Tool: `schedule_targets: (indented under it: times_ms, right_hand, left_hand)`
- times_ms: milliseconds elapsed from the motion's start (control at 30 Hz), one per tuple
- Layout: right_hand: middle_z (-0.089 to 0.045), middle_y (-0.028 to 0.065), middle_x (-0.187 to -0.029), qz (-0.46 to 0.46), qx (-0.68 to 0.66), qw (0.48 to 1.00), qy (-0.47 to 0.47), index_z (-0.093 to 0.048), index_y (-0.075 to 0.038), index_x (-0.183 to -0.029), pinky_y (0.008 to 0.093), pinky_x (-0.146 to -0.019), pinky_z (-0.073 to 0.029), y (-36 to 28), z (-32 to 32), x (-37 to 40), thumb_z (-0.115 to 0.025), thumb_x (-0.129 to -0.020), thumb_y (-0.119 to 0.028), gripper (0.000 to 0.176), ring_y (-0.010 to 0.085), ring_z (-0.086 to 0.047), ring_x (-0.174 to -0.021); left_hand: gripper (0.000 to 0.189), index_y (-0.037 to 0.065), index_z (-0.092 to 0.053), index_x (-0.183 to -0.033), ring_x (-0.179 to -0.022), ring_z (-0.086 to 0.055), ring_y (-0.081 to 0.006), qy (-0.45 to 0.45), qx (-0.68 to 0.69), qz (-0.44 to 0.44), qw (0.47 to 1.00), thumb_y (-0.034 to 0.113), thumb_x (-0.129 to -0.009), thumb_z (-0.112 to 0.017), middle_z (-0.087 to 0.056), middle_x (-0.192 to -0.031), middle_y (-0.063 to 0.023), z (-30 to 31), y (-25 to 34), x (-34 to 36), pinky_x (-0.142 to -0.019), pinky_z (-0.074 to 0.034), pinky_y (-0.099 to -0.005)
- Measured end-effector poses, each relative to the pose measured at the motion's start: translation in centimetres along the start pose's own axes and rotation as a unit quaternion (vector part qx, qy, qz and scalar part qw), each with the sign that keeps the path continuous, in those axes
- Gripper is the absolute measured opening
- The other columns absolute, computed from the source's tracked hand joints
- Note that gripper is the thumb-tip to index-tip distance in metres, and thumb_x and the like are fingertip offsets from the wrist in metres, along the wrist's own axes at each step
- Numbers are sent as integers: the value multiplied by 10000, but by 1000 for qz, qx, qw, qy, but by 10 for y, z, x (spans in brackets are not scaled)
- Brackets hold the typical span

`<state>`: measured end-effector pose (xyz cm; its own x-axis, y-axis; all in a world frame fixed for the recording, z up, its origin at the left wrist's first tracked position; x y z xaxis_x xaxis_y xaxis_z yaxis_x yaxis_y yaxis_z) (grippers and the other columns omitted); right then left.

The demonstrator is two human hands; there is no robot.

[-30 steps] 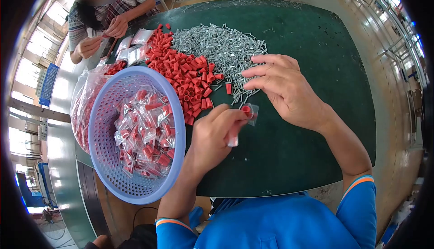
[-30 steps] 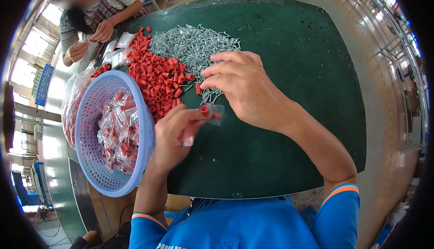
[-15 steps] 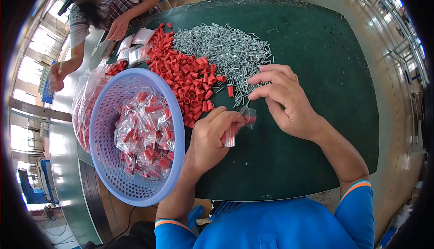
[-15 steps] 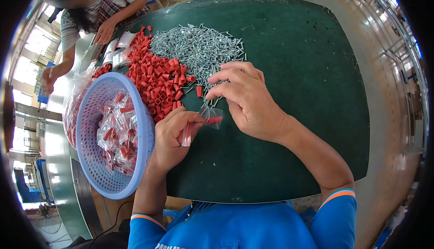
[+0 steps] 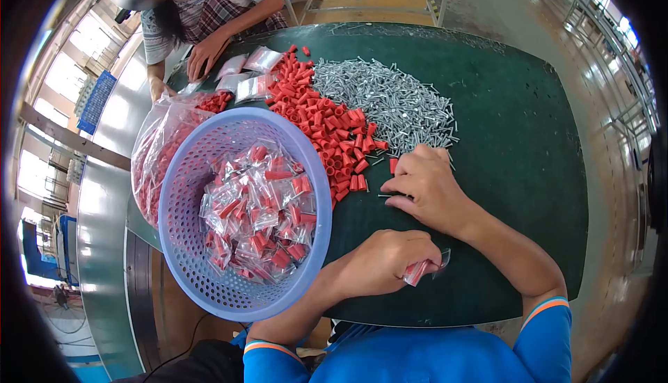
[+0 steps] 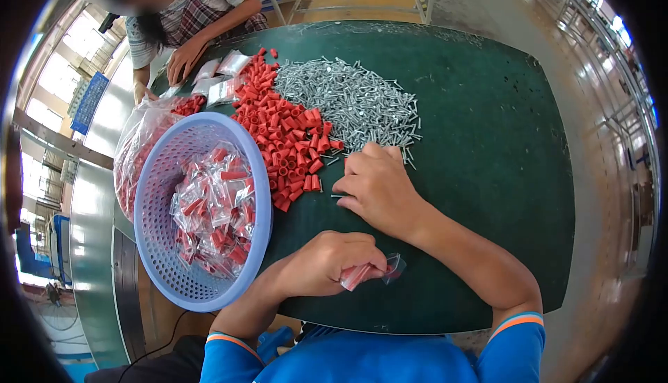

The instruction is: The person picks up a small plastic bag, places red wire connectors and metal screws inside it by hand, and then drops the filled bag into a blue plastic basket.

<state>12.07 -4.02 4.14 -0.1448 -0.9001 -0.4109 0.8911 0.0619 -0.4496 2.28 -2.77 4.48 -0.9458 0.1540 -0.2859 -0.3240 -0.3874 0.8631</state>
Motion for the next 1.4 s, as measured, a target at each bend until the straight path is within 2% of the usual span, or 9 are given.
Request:
schedule_targets:
  times_ms: [200,333,567,667,733,767,967,1200,1400]
  right_hand:
    - [-476,-16,-738,50,59,997,-9,-660,-119,-726,345,-720,-314,-5,-16,-8,-726,-629,-138,119,178,-460,-787]
    - [-492,-27,-740,120,44,991,23,-643,-125,-726,331,-711,-324,-13,-18,-17,-708,-642,-123,106,174,-461,-787]
    - [-502,-31,-748,142,52,988,-27,-641,-129,-708,325,-717,-332,-7,-19,-27,-695,-652,-137,77,162,-465,-788]
    - [-499,-32,-734,195,75,978,-12,-639,-127,-699,323,-713,-336,-13,-15,-28,-693,-651,-150,76,160,-466,-782]
    - [-494,-29,-725,167,88,982,-14,-637,-121,-695,320,-705,-339,-10,-19,-29,-688,-659,-147,68,163,-467,-779]
    - [-475,-24,-713,158,91,983,-21,-646,-123,-701,321,-718,-346,-9,-20,-29,-602,-705,-192,81,157,-459,-788]
    - [-518,5,-736,56,59,996,-31,-645,-86,-682,350,-705,-364,-7,-24,-27,-687,-669,-199,122,197,-475,-810]
    - [-532,21,-731,36,105,993,-47,-652,-74,-722,349,-692,-401,-14,-30,-33,-726,-629,-183,161,209,-492,-780]
    - [-518,36,-721,95,143,984,-52,-612,-72,-679,347,-696,-410,-11,-25,-29,-707,-616,-138,132,215,-489,-773]
  left_hand:
    - [276,43,-577,-859,-644,-601,-265,17,-27,-35,999,-26,-610,-676,-590,-764,-76,0,5,2,-529,-474,-341]
    - [275,42,-576,-858,-650,-604,-265,10,-29,-42,999,-30,-612,-675,-587,-763,-77,-4,7,3,-531,-475,-343]
    - [249,42,-577,-858,-648,-601,-268,27,-40,-37,998,-22,-637,-672,-582,-757,-76,-1,6,3,-532,-478,-347]
    - [248,44,-577,-864,-657,-604,-267,21,-52,-36,998,-15,-644,-675,-586,-765,-75,-2,6,3,-534,-480,-348]
    - [247,45,-577,-868,-662,-606,-266,20,-59,-37,997,-11,-649,-676,-588,-770,-75,-1,6,3,-535,-481,-348]
    - [244,45,-578,-870,-664,-607,-266,23,-57,-37,997,-9,-652,-676,-590,-773,-74,-1,6,4,-536,-482,-348]
    - [247,45,-585,-876,-679,-613,-267,26,-62,-33,997,-10,-652,-674,-595,-785,-74,-1,5,3,-552,-488,-350]
    - [229,45,-588,-880,-687,-622,-264,28,-70,-35,997,-4,-672,-669,-606,-798,-77,0,6,3,-566,-495,-352]
    - [216,44,-586,-881,-683,-624,-261,18,-86,-40,995,12,-686,-673,-599,-773,-76,-1,12,3,-554,-502,-348]
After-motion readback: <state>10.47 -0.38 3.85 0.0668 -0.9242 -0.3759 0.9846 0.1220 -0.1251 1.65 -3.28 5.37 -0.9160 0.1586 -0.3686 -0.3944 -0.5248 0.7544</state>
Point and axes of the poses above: each hand's wrist, its own x-axis away from the middle knuckle, its own z-axis out of the back of the hand, y = z × x, the point moved 6 cm from there along -x, towards the middle knuckle
